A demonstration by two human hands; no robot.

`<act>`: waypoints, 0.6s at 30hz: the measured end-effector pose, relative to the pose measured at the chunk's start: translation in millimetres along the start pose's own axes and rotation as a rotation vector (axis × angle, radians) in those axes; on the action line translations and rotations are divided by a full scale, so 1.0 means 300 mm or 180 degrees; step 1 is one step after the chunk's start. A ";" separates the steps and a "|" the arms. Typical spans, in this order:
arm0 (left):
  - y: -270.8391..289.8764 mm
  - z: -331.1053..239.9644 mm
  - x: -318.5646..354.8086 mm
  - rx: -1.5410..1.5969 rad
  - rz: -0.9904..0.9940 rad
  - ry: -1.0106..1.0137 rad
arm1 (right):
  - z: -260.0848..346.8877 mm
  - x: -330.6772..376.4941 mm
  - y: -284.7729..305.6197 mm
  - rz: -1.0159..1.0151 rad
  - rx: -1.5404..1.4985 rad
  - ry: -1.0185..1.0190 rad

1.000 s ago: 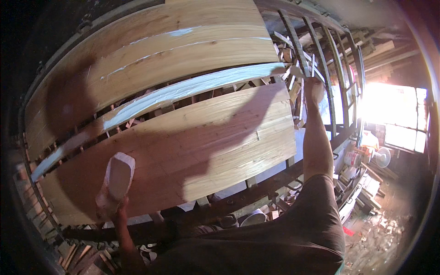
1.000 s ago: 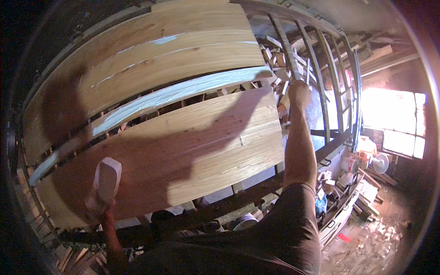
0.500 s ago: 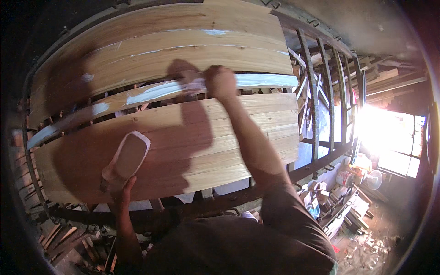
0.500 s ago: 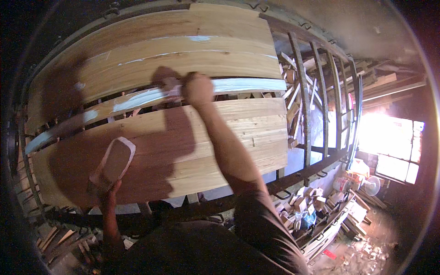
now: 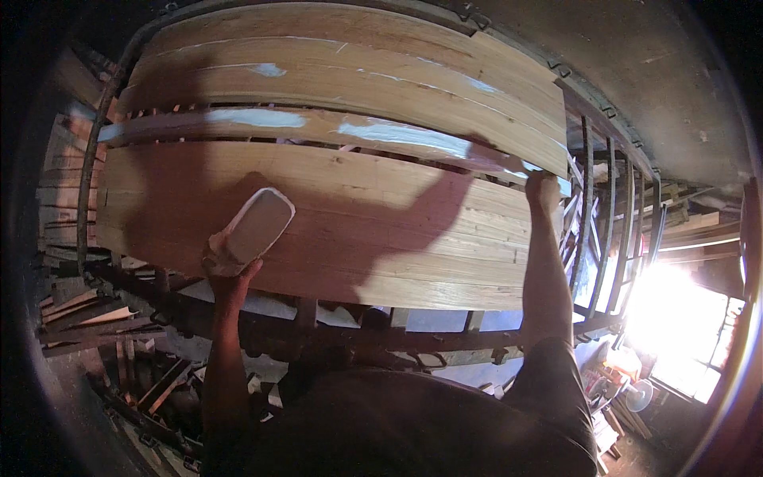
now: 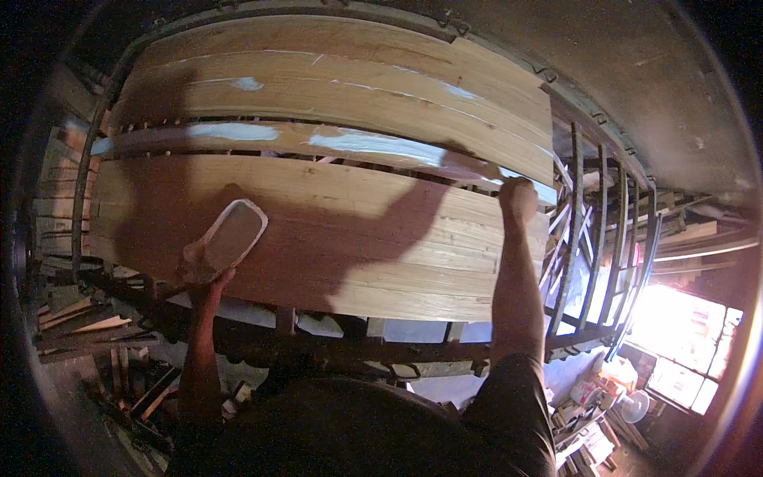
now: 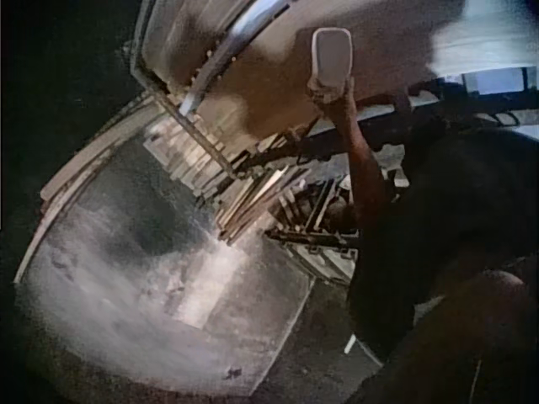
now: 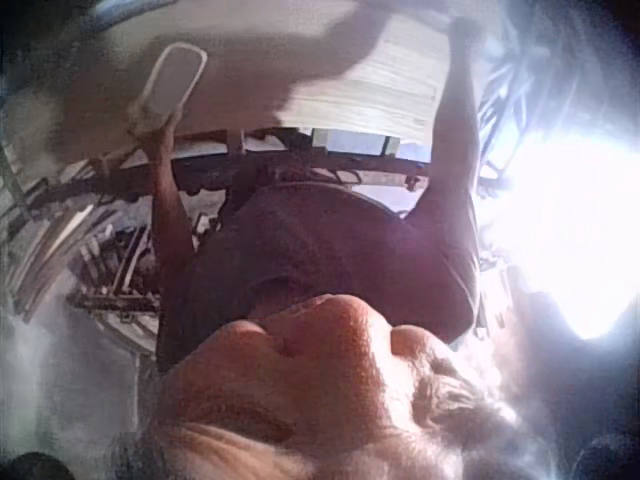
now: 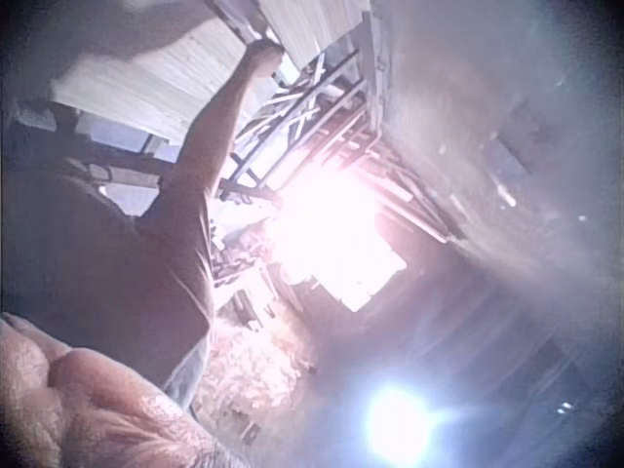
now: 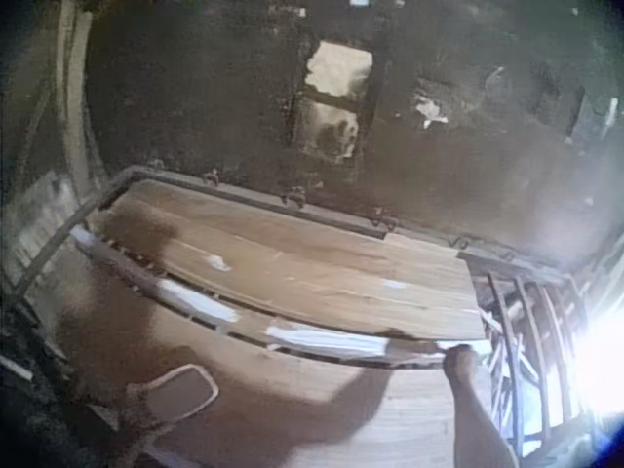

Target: The person uses a brush to apply white liquid to the edges of wooden planks, dips the brush into a white container, and moves the planks on a rack.

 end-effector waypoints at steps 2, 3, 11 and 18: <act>0.011 -0.071 -0.021 -0.0362 -0.0098 -0.0190 | 0.017 0.047 0.055 0.0087 0.0134 0.0079; 0.023 -0.092 -0.029 -0.0543 -0.0157 -0.0279 | 0.067 0.084 0.033 0.0113 0.0172 0.0268; 0.060 -0.077 -0.134 0.0058 0.0430 -0.0394 | 1.032 0.691 -0.003 0.0828 -0.0523 0.1361; 0.045 -0.156 -0.260 0.0092 0.1128 -0.0933 | 1.025 0.536 -0.370 -0.0192 -0.1349 0.2168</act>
Point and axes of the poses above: each hand's wrist, its own x-axis away from the middle knuckle, its own y-axis out of the back of the hand, z = x × y, the point moved 8 cm from there along -x, towards the middle knuckle, and after that the axes turned 13 degrees about -z, right-handed, at the moved point
